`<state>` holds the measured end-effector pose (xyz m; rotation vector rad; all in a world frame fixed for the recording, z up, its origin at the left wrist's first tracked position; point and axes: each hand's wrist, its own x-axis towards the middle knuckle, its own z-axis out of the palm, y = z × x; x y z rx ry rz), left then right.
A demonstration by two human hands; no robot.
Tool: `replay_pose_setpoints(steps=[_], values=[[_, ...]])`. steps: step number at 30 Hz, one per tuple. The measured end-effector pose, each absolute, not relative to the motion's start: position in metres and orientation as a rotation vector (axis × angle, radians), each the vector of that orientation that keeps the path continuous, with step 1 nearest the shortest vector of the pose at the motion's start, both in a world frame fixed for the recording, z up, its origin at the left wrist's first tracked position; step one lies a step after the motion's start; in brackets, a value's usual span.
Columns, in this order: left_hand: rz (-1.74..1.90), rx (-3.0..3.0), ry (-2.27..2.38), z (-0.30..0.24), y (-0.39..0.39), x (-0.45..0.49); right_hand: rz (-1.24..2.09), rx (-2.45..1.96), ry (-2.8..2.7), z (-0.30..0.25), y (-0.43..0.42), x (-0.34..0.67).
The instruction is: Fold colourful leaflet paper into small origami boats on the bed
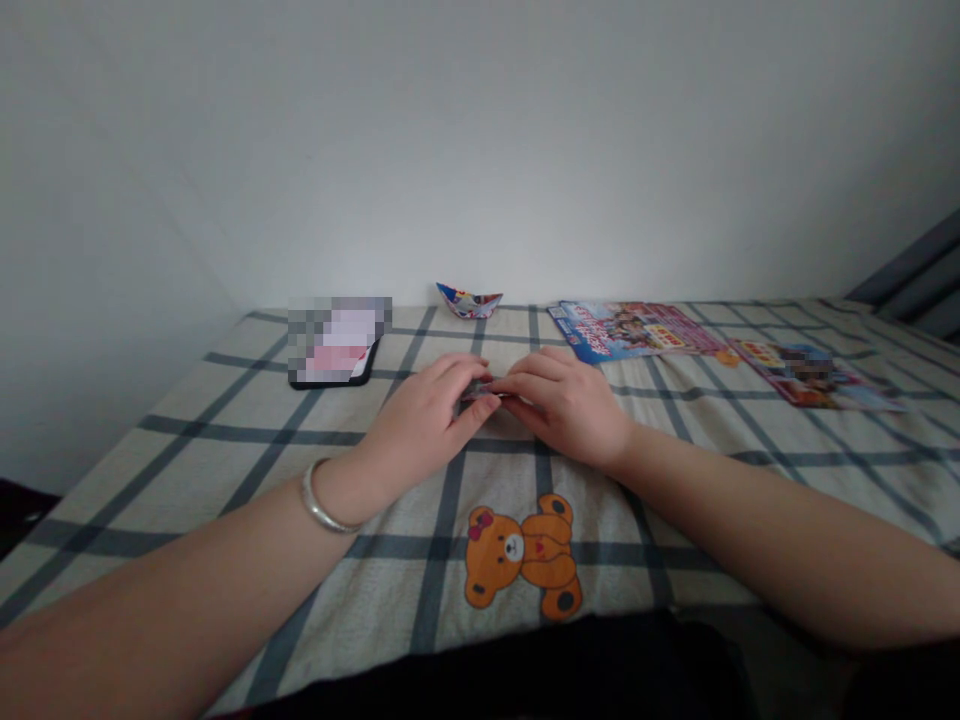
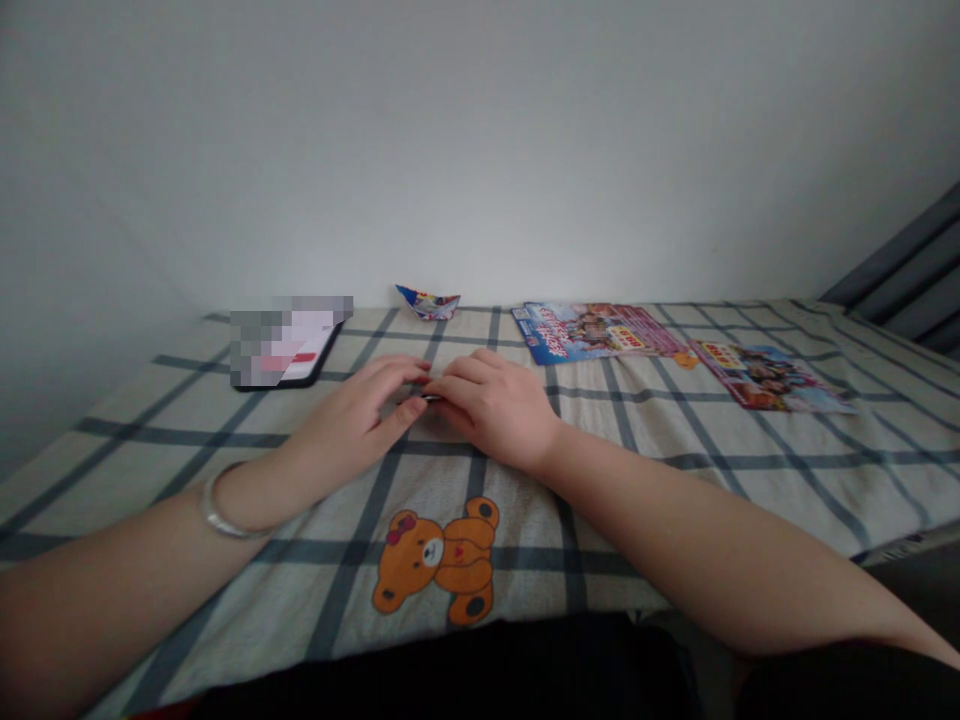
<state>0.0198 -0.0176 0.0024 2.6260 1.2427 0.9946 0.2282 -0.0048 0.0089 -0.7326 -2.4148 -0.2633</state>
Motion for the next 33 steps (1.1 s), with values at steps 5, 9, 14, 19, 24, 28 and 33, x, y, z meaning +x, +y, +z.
replay_pose_setpoints(steps=[5, 9, 14, 19, 24, 28, 33], values=[[1.185, 2.691, 1.029, 0.005, -0.020, 0.022, -0.234, -0.762, -2.409, 0.009, -0.005, 0.227], [1.216, 2.722, 0.985, 0.007, -0.021, 0.022, -0.204, -0.776, -2.400, 0.008, -0.005, 0.227], [1.227, 2.684, 0.986, 0.005, -0.020, 0.021, -0.094, -0.766, -2.396, 0.008, -0.003, 0.228], [1.231, 2.649, 0.984, 0.005, -0.020, 0.020, -0.023, -0.728, -2.388, 0.008, -0.001, 0.230], [1.251, 2.627, 0.964, 0.006, -0.020, 0.020, 0.010, -0.687, -2.333, 0.006, 0.002, 0.231], [1.264, 2.567, 0.986, 0.008, -0.020, 0.020, 0.037, -0.670, -2.274, 0.005, 0.005, 0.233], [1.216, 2.452, 1.059, 0.006, -0.017, 0.018, 0.067, -0.683, -2.246, 0.002, 0.009, 0.235]])
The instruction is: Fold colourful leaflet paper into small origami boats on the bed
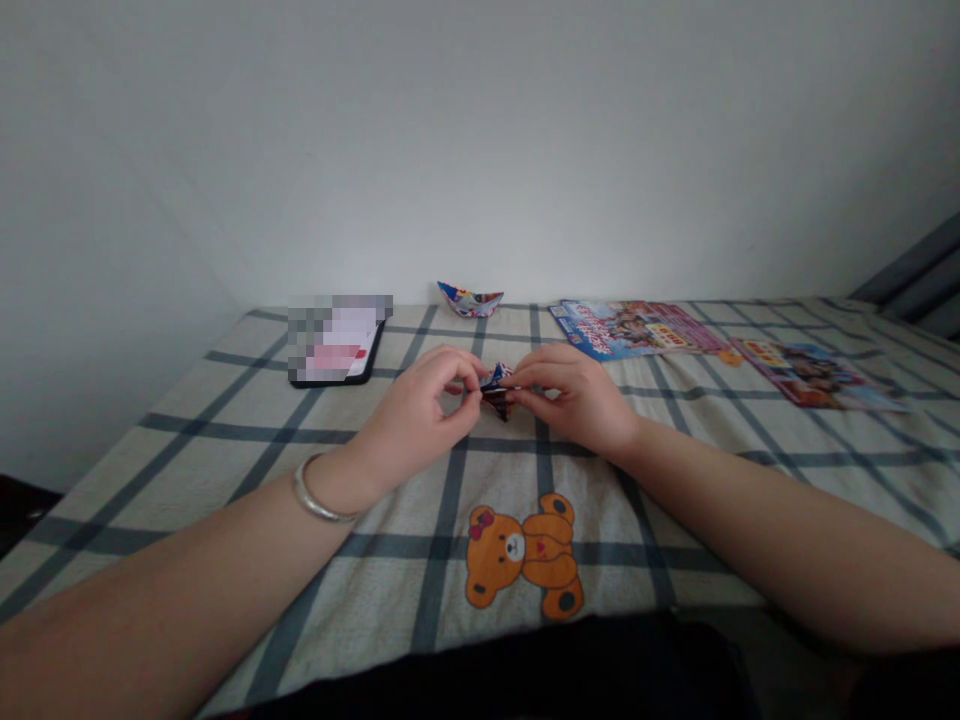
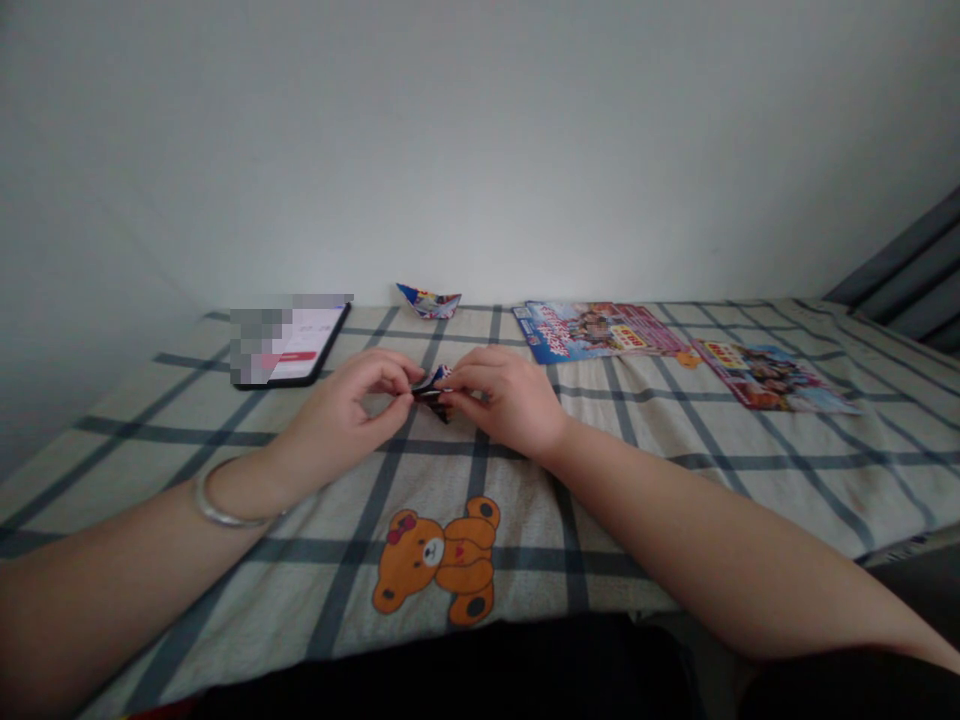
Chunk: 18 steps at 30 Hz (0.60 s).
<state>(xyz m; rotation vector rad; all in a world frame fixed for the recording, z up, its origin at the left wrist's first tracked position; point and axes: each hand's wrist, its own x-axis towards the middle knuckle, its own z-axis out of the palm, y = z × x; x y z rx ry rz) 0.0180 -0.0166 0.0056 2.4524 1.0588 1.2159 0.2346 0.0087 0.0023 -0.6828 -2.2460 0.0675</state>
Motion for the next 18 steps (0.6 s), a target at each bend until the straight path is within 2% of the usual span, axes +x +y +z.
replay_pose_setpoints(steps=[7, 18], values=[[0.981, 2.394, 1.269, -0.011, -0.007, 0.015, 0.115, -0.628, -2.250, 0.004, 0.009, 0.234], [0.926, 2.360, 1.147, -0.010, -0.009, 0.014, 0.284, -0.691, -2.202, 0.006, 0.004, 0.230]])
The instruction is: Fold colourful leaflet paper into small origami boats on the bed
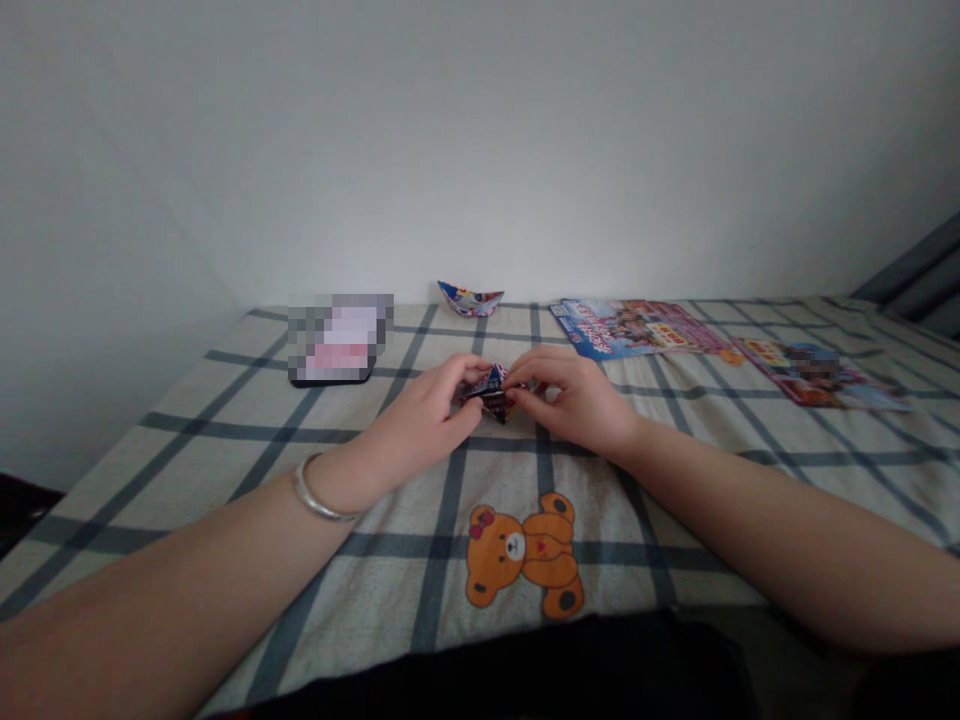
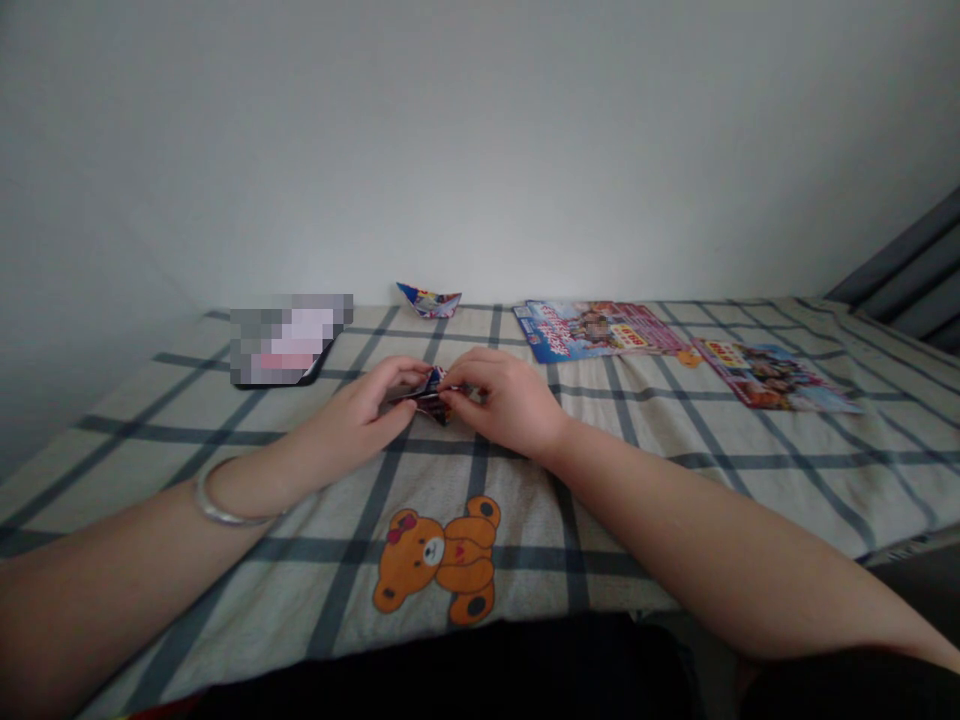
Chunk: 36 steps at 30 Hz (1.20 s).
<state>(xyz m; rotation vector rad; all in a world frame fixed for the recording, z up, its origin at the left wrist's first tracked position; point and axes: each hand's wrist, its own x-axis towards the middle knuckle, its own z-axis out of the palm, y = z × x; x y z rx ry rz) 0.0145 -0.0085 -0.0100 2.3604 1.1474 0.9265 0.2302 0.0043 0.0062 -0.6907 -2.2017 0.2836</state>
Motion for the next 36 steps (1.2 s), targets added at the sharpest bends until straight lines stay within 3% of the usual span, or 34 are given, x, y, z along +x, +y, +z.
replay_pose_setpoints(steps=[36], values=[[1.065, 2.098, 0.936, -0.0061, -0.0095, 0.0140, 0.443, -0.767, -2.167, 0.0030, 0.0058, 0.2342]])
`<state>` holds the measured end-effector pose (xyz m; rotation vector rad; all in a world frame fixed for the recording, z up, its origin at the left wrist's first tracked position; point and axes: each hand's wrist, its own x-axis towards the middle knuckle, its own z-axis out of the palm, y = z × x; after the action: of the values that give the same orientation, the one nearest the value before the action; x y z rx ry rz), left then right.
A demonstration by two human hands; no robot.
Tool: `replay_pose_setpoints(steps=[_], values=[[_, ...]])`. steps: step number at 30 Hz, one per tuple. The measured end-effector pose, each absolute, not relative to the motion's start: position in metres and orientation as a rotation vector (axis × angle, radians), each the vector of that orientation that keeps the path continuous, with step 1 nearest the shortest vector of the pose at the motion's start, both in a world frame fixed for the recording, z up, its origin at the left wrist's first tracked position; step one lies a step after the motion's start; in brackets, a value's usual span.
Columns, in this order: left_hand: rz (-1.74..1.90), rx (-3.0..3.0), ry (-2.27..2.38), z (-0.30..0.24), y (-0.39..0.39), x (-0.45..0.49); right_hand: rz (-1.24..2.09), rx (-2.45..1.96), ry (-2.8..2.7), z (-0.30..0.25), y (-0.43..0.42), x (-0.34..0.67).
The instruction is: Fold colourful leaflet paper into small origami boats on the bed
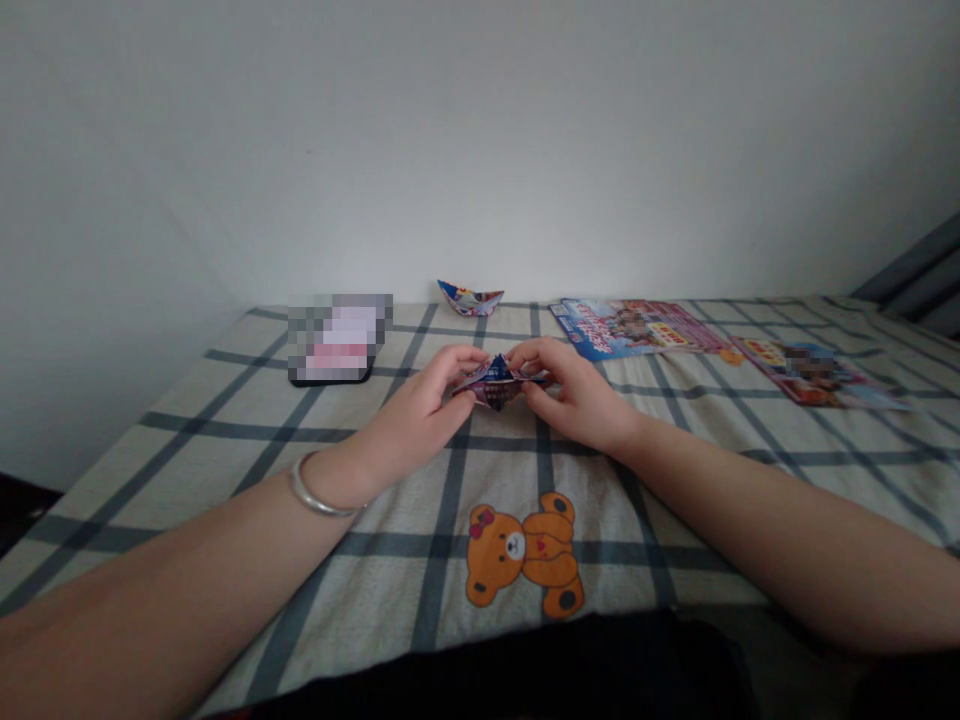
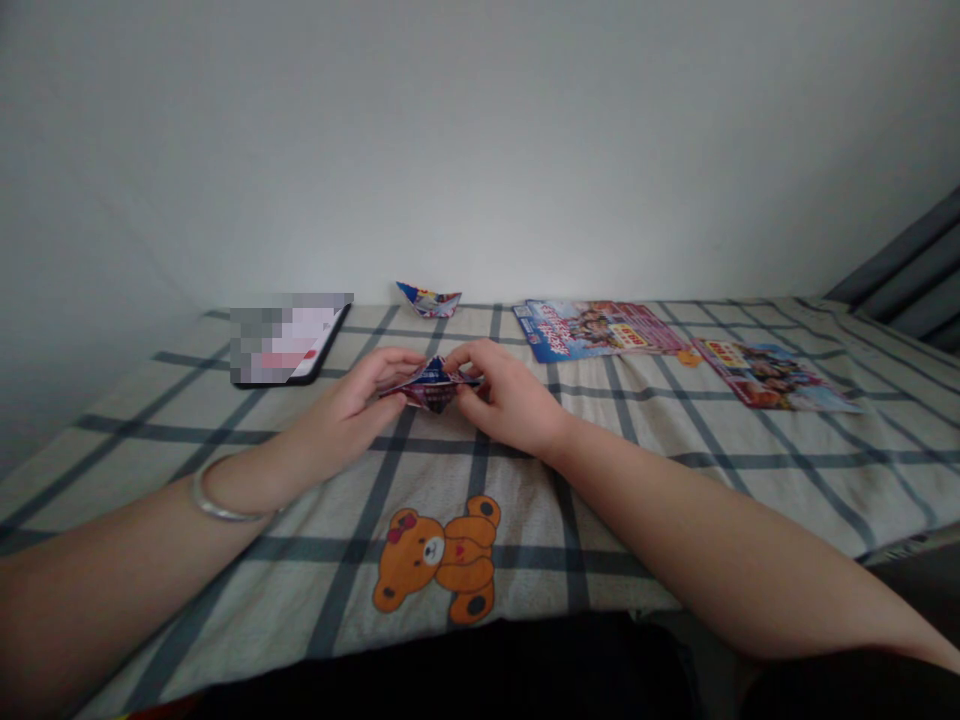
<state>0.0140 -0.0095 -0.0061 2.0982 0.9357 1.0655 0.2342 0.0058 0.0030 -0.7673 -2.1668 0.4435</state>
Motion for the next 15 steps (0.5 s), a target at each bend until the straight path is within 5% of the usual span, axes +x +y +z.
replay_pose_setpoints(steps=[15], values=[[1.035, 2.020, 0.954, -0.0066, -0.0081, 0.0112, 0.518, -0.689, -2.155, 0.0028, 0.0082, 0.2368]])
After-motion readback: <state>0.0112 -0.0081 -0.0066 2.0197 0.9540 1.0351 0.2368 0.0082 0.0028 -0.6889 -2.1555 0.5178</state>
